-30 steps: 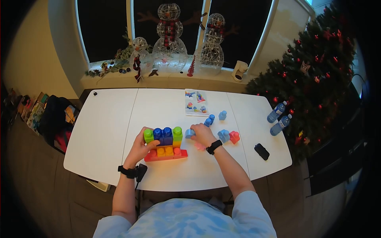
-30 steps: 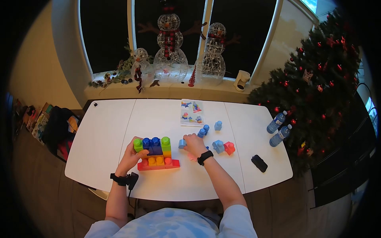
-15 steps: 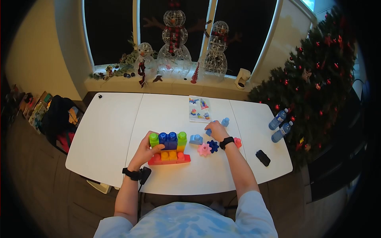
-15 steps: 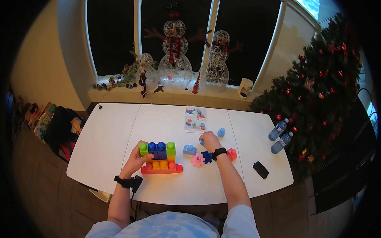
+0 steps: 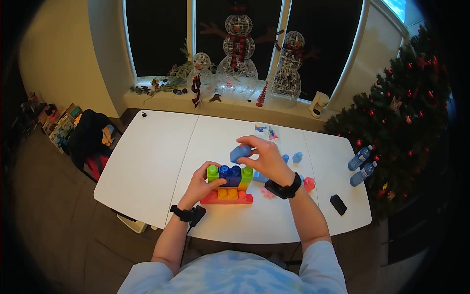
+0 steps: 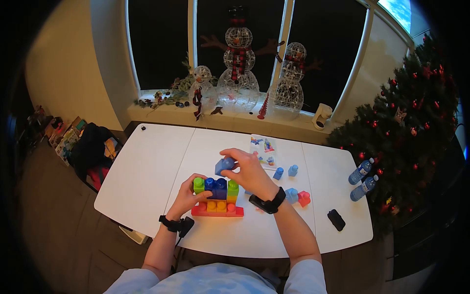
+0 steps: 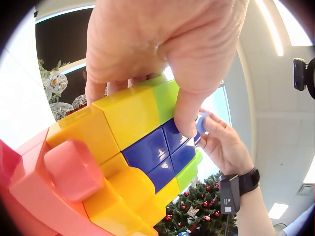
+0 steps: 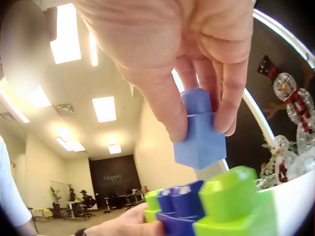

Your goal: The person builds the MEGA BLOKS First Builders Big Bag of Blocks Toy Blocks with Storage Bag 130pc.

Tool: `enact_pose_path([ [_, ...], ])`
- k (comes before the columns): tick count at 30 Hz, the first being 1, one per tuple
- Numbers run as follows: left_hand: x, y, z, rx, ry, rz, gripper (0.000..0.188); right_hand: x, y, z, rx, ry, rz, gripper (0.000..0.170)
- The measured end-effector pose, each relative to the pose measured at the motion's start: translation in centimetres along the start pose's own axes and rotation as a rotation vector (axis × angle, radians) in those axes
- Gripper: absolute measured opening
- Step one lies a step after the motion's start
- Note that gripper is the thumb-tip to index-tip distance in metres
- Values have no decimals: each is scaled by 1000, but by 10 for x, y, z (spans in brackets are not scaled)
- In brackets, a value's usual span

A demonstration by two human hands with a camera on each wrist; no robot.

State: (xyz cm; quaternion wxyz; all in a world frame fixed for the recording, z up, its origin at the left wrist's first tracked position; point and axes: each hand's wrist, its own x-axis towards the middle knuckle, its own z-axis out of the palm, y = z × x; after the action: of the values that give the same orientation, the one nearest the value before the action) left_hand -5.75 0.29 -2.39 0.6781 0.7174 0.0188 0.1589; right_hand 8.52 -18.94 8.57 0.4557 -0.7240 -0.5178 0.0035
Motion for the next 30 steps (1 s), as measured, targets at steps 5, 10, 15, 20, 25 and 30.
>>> enact_pose_path([
  [5, 2, -8, -2, 16, -25, 52, 42, 7, -22, 25, -100, -150, -60, 39],
  [10, 1, -10, -3, 14, -59, 53, 41, 7, -19, 31, -128, -205, -38, 36],
  [15, 3, -12, -4, 16, -94, 46, 42, 4, -19, 33, -167, -192, -55, 38],
  [20, 4, -13, -6, 22, -121, 36, 43, 5, -18, 33, -141, -191, -55, 36],
  [25, 3, -12, -6, 8, -110, -18, 46, 4, -18, 29, -144, -229, -17, 41],
  [30, 0, 3, -5, 49, -39, 107, 57, 7, 9, -21, 57, 152, 27, 42],
])
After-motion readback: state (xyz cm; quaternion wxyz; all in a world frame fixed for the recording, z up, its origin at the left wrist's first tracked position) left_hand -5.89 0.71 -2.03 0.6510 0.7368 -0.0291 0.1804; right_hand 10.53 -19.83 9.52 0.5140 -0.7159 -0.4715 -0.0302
